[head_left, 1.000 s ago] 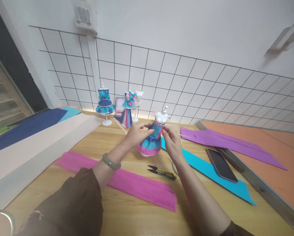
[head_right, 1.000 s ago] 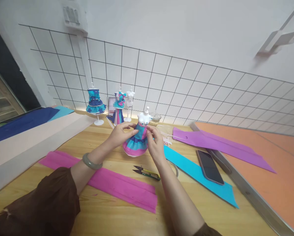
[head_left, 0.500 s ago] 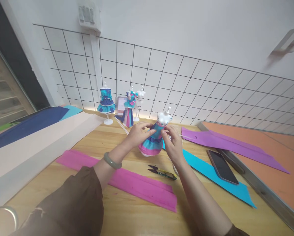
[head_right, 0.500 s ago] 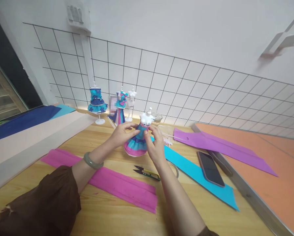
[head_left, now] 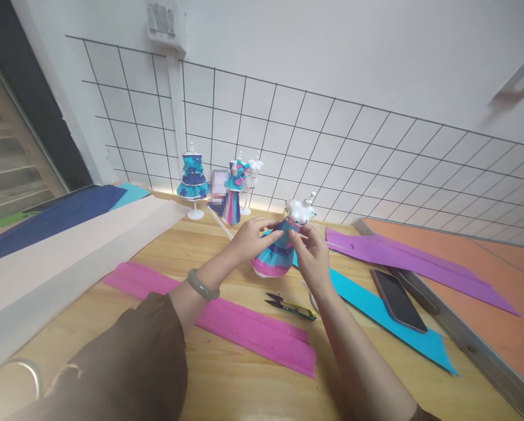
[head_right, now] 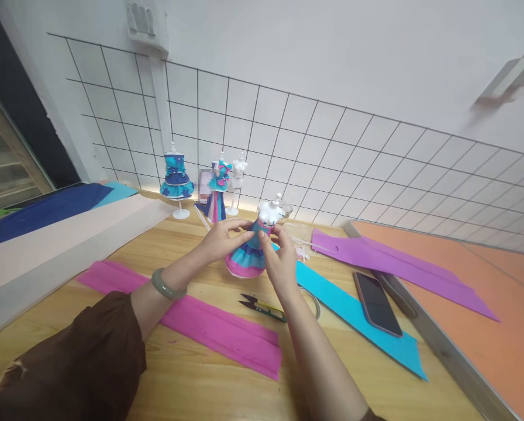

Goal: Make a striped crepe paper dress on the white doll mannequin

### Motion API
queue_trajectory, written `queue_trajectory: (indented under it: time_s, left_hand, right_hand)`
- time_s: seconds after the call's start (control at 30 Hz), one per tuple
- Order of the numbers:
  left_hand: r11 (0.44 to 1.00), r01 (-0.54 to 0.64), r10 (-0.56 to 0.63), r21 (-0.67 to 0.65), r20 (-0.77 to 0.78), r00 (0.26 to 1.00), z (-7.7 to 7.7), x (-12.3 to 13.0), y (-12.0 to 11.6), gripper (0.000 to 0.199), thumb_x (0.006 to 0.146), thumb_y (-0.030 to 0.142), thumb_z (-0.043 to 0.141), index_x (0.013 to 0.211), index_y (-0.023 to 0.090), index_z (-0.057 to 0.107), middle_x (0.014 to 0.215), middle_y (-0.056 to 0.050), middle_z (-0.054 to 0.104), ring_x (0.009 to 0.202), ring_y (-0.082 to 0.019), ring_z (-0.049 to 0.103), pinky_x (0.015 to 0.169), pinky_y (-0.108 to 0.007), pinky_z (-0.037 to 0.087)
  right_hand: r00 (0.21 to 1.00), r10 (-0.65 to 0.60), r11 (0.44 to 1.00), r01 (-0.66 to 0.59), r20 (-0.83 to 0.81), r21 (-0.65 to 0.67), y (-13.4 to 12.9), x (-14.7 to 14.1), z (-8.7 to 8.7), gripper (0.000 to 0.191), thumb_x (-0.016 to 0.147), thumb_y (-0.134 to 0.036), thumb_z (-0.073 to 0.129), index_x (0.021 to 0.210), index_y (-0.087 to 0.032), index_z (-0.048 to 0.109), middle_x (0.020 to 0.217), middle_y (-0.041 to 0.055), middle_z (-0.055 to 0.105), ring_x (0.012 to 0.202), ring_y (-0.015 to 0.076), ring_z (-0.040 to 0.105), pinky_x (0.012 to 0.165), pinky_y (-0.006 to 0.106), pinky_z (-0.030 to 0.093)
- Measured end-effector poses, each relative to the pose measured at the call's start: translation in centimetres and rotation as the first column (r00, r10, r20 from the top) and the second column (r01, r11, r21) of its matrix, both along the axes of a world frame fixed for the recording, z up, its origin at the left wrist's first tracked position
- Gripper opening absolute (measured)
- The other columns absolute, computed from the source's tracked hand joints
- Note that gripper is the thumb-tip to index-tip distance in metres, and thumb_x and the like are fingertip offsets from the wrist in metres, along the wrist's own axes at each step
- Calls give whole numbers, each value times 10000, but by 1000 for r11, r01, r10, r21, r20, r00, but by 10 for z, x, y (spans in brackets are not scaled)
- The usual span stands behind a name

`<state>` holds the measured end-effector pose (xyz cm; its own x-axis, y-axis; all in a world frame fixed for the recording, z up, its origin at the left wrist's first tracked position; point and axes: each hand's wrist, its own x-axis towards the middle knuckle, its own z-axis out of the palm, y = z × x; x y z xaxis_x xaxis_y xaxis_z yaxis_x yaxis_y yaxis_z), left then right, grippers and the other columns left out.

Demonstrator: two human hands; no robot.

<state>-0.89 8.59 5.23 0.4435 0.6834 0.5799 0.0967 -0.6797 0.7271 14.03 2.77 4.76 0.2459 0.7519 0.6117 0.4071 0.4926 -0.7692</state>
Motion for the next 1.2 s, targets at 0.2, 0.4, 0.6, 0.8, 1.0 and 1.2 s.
queue_trajectory:
  time_s: [0.2,0.4,0.6,0.8,1.0,1.2]
  left_hand:
    - [999,27,-26,-45,23,999,3,-1,-1,387,891,426,418,895,148,687,911,-68,677,880,-196,614,768,-301,483]
    - [992,44,-38,-116,54,998,3,0,2,445,894,471,383,832,145,680,835,-55,670,850,-196,606,749,-304,485]
    - [981,105,-91,-162,97,991,3,0,4,470,897,481,371,839,135,683,851,-64,683,878,-200,609,781,-317,477]
    - [971,175,-153,-164,138,979,2,0,4,456,912,449,357,873,134,684,916,-69,695,893,-185,611,814,-309,467]
    - [971,177,-158,-161,123,980,3,0,3,464,916,447,343,870,136,685,900,-68,696,897,-190,608,810,-316,469]
    - [976,164,-148,-141,117,982,3,-1,3,459,909,457,358,825,133,672,886,-60,684,881,-182,607,786,-300,470]
  right_hand:
    - [1000,18,1000,-18,-7,-1,1,1,0,280,806,-458,569,941,-225,648,891,57,647,813,219,594,684,352,490]
    - [999,47,998,-48,-28,-36,2,2,1,231,811,-425,579,905,-225,646,860,45,621,738,188,572,666,337,491]
    - [998,50,997,-52,-50,-48,2,4,2,221,794,-422,600,869,-218,640,868,47,614,769,193,570,684,341,494]
    - [998,52,997,-54,-41,-63,3,5,1,222,797,-419,597,883,-220,644,873,49,618,812,203,574,709,350,492]
    - [997,53,997,-55,-50,-56,3,5,1,221,790,-427,603,859,-220,642,856,46,618,800,204,576,697,351,496]
    - [997,50,996,-54,-62,-66,3,5,2,234,778,-429,617,880,-220,643,882,55,621,826,213,575,695,351,499]
